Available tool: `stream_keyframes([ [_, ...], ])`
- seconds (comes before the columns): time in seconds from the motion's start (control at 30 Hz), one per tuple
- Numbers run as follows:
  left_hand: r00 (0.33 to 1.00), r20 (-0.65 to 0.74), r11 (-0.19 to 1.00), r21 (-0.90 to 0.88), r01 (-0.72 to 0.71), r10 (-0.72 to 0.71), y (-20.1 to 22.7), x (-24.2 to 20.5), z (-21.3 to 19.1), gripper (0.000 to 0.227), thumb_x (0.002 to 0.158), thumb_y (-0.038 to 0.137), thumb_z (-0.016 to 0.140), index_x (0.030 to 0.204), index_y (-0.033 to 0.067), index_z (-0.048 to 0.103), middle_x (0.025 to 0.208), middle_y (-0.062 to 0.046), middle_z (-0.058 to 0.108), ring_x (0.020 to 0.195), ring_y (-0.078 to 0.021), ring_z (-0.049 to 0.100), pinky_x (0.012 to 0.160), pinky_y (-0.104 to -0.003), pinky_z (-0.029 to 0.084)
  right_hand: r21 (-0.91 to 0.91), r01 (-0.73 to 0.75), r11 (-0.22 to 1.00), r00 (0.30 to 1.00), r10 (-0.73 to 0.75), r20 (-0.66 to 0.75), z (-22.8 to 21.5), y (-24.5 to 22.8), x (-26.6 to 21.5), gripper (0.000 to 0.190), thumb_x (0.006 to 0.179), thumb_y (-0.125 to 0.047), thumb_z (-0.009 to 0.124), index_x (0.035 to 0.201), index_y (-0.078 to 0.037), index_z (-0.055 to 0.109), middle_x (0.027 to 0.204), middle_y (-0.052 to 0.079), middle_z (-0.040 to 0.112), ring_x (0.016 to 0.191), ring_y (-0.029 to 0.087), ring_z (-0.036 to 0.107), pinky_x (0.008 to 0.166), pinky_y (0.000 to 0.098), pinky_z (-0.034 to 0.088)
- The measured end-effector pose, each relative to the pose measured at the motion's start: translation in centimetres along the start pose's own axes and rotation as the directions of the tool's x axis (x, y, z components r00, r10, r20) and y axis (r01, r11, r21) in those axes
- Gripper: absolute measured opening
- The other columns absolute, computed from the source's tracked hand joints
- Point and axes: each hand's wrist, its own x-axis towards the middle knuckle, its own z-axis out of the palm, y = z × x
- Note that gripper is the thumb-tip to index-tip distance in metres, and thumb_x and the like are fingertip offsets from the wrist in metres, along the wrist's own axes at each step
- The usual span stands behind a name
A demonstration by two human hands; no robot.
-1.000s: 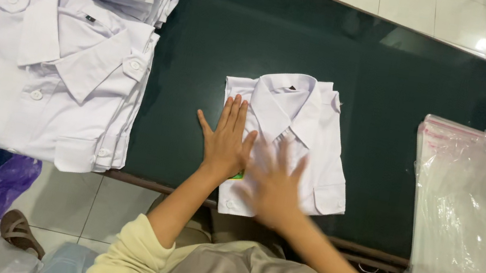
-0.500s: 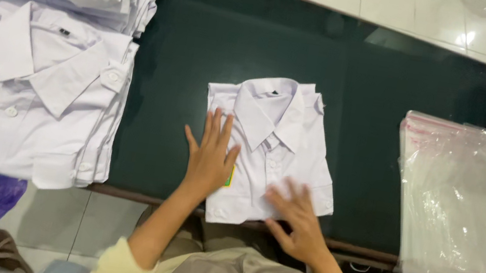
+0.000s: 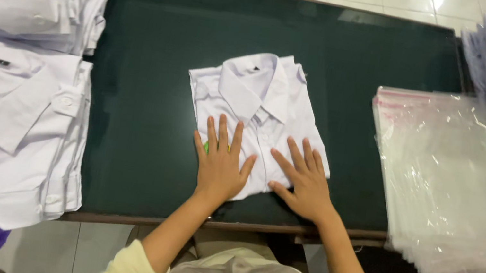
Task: The person picks up folded shirts from a stack, places each one into a clear plastic bag, and seals the bag by hand.
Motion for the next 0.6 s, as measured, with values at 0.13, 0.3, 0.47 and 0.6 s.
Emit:
stream_keyframes([
  [0.13,0.999,0.049,0.984,-0.179,-0.004,0.013,-1.3,0.1,1.0,0.067,0.091,0.05,0.041,0.144,0.0111,0.028,0.151,-0.022,0.015,0.139,-0.0436,0.008,0.104,-0.064,0.012,0.491,-0.088,0.867,0.985,0.004,0.17,-3.2,2.9,-1.2,0.065,0.083,-0.032,0.065,0.14,-0.019,0.038,0.151,0.006,0.027,0.143,0.027,0.012,0.114,0.0456,0.002],
  [0.3,0.962,-0.237,0.681,-0.727,-0.086,-0.133,-5.3,-2.6,-3.0,0.031,0.093,0.004,0.044,0.123,0.0013,0.052,0.135,-0.017,0.048,0.127,-0.0293,0.047,0.107,-0.037,0.037,0.663,-0.466,0.586,0.497,0.793,-0.353,-5.6,13.8,-9.8,0.02,0.086,-0.003,0.072,0.104,-0.01,0.064,0.094,0.004,0.065,0.087,0.01,0.062,0.08,0.021,0.052],
  [0.47,0.926,-0.252,0.749,-0.661,0.047,-0.28,-8.4,-5.5,-4.6,0.023,0.096,0.005,0.042,0.107,0.0,0.062,0.117,-0.014,0.062,0.108,-0.0246,0.059,0.094,-0.034,0.046,0.189,-0.809,0.556,0.443,0.789,-0.426,-8.8,22.8,-18.8,0.03,0.086,-0.023,0.085,0.102,-0.009,0.064,0.086,0.006,0.061,0.076,0.019,0.054,0.071,0.0335,0.041],
  [0.6,0.914,-0.273,0.765,-0.641,0.059,-0.3,-8.8,-5.9,-3.2,0.022,0.095,0.007,0.044,0.104,0.0033,0.063,0.114,-0.012,0.063,0.106,-0.0239,0.061,0.091,-0.035,0.048,0.06,-0.87,0.49,0.468,0.858,-0.212,-6.8,26.8,-21.4,0.014,0.09,-0.023,0.073,0.089,-0.009,0.068,0.086,0.006,0.066,0.082,0.024,0.059,0.083,0.0346,0.04],
])
